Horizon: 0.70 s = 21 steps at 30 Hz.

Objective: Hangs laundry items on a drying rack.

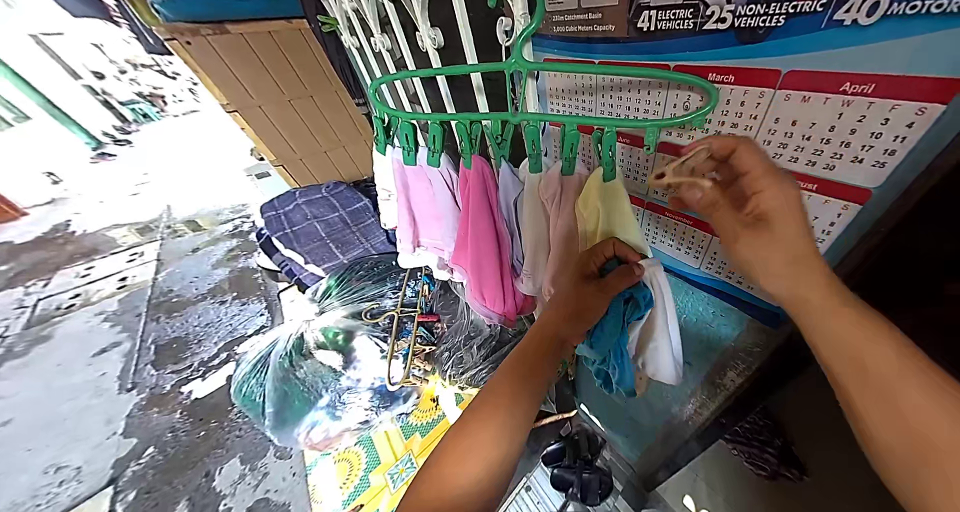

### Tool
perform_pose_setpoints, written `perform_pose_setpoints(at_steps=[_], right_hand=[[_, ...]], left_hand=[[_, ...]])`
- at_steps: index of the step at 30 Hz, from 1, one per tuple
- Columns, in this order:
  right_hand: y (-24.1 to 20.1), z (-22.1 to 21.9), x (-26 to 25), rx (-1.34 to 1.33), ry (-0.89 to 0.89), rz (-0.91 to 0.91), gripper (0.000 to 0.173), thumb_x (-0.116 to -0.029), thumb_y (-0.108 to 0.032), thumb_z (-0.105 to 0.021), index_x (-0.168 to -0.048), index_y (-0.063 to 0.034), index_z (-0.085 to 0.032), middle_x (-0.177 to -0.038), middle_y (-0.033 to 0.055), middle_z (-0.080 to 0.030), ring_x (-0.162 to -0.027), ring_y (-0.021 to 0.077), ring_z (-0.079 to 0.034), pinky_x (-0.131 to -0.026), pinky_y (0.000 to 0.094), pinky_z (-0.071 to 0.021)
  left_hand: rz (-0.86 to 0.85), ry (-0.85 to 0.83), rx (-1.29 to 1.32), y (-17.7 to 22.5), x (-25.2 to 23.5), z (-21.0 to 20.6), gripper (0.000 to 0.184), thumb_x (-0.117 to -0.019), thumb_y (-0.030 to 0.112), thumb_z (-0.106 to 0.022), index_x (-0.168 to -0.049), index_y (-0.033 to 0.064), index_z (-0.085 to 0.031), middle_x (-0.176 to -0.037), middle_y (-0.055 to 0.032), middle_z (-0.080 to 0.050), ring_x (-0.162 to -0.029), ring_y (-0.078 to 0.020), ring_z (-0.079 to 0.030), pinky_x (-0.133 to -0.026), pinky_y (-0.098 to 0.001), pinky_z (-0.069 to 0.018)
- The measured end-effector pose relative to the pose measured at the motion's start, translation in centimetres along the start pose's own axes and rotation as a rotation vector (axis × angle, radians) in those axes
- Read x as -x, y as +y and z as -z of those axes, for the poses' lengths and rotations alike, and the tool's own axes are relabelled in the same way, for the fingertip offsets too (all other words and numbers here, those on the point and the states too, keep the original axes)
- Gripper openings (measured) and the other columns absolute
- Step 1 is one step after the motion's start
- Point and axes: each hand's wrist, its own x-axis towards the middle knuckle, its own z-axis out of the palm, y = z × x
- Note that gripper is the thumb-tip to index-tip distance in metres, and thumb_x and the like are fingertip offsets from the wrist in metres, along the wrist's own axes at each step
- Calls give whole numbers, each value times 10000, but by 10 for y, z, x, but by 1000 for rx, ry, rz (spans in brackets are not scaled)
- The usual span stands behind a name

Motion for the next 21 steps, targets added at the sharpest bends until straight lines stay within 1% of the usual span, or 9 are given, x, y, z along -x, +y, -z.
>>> perform_pose_setpoints(at_steps=[3,6,8,10,12,14,16,18,21], right_hand=[[7,-8,8,38,-52,19,328,-997,-89,-595,-1307,-4,-528,-1225,80,-671,-1054,80,-689,-900,257,-586],[12,-8,12,130,-86,86,379,-969,-107,-642,-1322,6,-564,-1195,94,-701,-1082,98,-696,-950,268,-575],[12,-6,14,184,-94,134,386,-952,-130,-667,-1309,-7,-591,-1181,86,-706,-1092,96,-688,-963,259,-566],[10,-5,16,230,-85,154,388,-934,-147,-690,-1291,-14,-614,-1146,80,-714,-1076,95,-686,-949,254,-561],[11,-10,17,270,-55,159,388,-907,-181,-718,-1246,-5,-648,-1079,89,-733,-1021,120,-706,-912,276,-572],[11,-13,15,297,-46,146,381,-911,-263,-733,-1189,-9,-675,-1005,81,-745,-931,130,-726,-850,290,-593],[6,-8,4,376,-63,132,380,-982,-316,-662,-1216,-18,-678,-1010,103,-727,-852,183,-713,-761,351,-598],[-1,1,-16,513,5,193,344,-1045,-233,-559,-1275,-2,-670,-1065,161,-708,-787,268,-694,-668,420,-574],[-11,5,-50,773,-34,99,302,-1047,-79,-524,-1309,9,-645,-1230,212,-678,-919,400,-716,-720,532,-572]], left_hand=[[-148,111,-146,0,-1,-2,97,-1007,61,-545,-1077,60,-611,-839,13,-642,-748,-50,-646,-712,-237,-572],[-365,256,-499,4,0,-7,341,-972,152,-629,-1297,50,-614,-828,37,-673,-702,-10,-621,-657,-181,-531],[-477,387,-806,4,-3,-11,395,-954,253,-672,-1305,74,-643,-819,28,-696,-675,-32,-619,-641,-218,-527],[-561,490,-1014,2,-8,-14,434,-941,284,-688,-1311,60,-646,-808,-33,-715,-647,-135,-647,-611,-342,-545],[-654,535,-1121,-1,-14,-16,380,-939,253,-670,-1244,28,-677,-818,-82,-721,-645,-204,-667,-574,-403,-543],[-724,550,-1193,-3,-20,-19,273,-952,190,-611,-1139,17,-711,-838,-106,-724,-664,-231,-687,-554,-407,-542],[-682,548,-1227,2,-24,-23,244,-982,175,-566,-1064,-3,-711,-781,-115,-699,-633,-252,-674,-536,-432,-531],[-554,540,-1249,15,-29,-26,253,-1020,196,-547,-1029,-12,-690,-708,-115,-652,-599,-279,-646,-532,-473,-515],[-338,535,-1295,40,-38,-34,278,-1066,216,-510,-1073,-25,-648,-728,-150,-637,-629,-325,-642,-569,-518,-515]])
